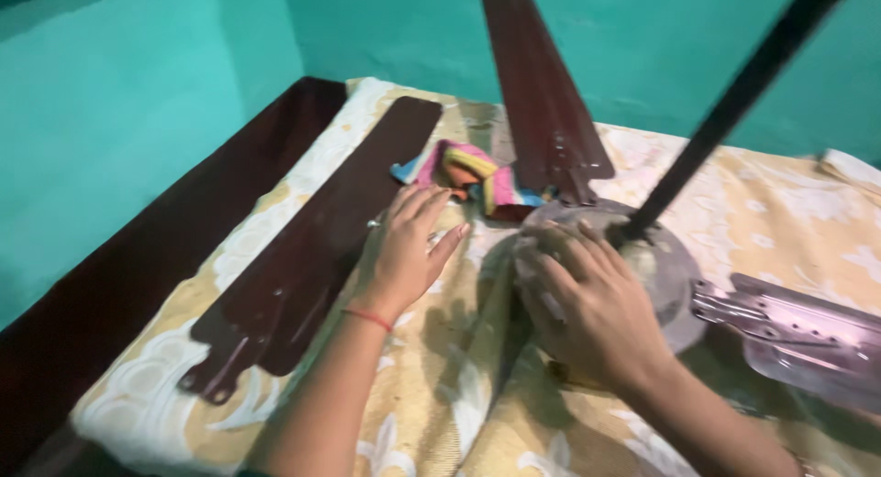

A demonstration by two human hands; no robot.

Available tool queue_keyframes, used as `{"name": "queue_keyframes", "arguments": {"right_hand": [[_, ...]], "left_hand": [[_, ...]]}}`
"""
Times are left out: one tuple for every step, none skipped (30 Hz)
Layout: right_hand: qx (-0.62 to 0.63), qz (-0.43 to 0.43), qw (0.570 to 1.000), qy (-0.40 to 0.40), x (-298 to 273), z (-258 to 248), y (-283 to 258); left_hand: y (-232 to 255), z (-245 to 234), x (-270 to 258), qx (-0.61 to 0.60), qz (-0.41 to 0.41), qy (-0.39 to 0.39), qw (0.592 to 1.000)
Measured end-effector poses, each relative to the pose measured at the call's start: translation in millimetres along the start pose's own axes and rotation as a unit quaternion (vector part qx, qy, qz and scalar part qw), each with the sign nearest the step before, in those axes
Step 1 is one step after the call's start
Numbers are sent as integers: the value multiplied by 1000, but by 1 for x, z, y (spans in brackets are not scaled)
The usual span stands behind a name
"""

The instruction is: The person attaches ceiling fan blades to the fan motor housing using a screwdriver. They align each blade, insert screws, and tighten them to secure the blades in place.

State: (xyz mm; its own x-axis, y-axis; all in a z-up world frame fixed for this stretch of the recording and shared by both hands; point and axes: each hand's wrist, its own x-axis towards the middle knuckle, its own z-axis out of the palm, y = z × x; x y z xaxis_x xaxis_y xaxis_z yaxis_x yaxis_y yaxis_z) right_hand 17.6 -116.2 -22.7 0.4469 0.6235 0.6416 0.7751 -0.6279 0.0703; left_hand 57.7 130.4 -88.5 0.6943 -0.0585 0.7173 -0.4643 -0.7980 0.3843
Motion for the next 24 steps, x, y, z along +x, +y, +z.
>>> {"name": "queue_keyframes", "arguments": {"right_hand": [[-19, -22, 1000, 13, -11, -11, 9], [-37, -44, 998, 25, -23, -21, 18], [-47, -57, 997, 21, -36, -31, 27], [-56, -71, 996, 16, -49, -41, 35], [-64, -85, 994, 10, -62, -49, 44], [-75, -82, 994, 7, -74, -57, 54], [-86, -79, 993, 4, -86, -64, 63], [-97, -78, 992, -1, -97, -72, 71], [-105, -57, 993, -17, -107, -78, 79], [-112, -37, 992, -33, -118, -83, 85], [-119, -17, 992, -50, -128, -87, 91], [-114, -7, 992, -46, -136, -89, 96], [-110, 2, 993, -43, -144, -91, 100], [-104, 11, 994, -38, -152, -92, 103], [-107, 10, 994, -36, -159, -93, 106], [-111, 10, 993, -34, -165, -93, 108], [-114, 9, 993, -31, -171, -93, 110], [-130, -24, 991, -23, -176, -93, 112], [-145, -57, 988, -14, -179, -91, 112], [-160, -92, 983, -8, -183, -90, 112], [-146, -105, 984, -11, -185, -89, 112], [-130, -119, 984, -16, -185, -86, 111], [-115, -133, 984, -20, -185, -85, 110], [-88, -152, 983, -46, -184, -82, 109]], "left_hand": [[6, 1, 1, -4, 18, 0, 1000], [14, 2, 2, -7, 36, 0, 999], [21, 2, 1, 2, 37, -26, 999], [28, 2, 0, 11, 38, -52, 998], [35, 2, -2, 20, 39, -78, 996], [42, 3, -2, 28, 67, -81, 994], [49, 5, -3, 37, 96, -83, 991], [55, 7, -4, 43, 123, -83, 988], [61, 10, -5, 31, 139, -87, 986], [66, 14, -6, 19, 154, -91, 984], [71, 18, -8, 7, 168, -95, 981], [75, 20, -9, 14, 178, -101, 979], [78, 23, -9, 22, 189, -106, 976], [81, 24, -10, 32, 198, -113, 973], [83, 25, -10, 40, 204, -117, 971], [85, 24, -8, 50, 210, -121, 969], [88, 23, -7, 60, 216, -125, 966], [92, 22, -6, 67, 234, -119, 963], [95, 20, -6, 74, 252, -112, 958], [101, 19, -8, 79, 267, -105, 955], [108, 20, -10, 73, 285, -105, 950], [115, 20, -12, 66, 302, -104, 945], [124, 21, -13, 59, 319, -103, 940], [132, 24, -13, 57, 340, -95, 934]]}}
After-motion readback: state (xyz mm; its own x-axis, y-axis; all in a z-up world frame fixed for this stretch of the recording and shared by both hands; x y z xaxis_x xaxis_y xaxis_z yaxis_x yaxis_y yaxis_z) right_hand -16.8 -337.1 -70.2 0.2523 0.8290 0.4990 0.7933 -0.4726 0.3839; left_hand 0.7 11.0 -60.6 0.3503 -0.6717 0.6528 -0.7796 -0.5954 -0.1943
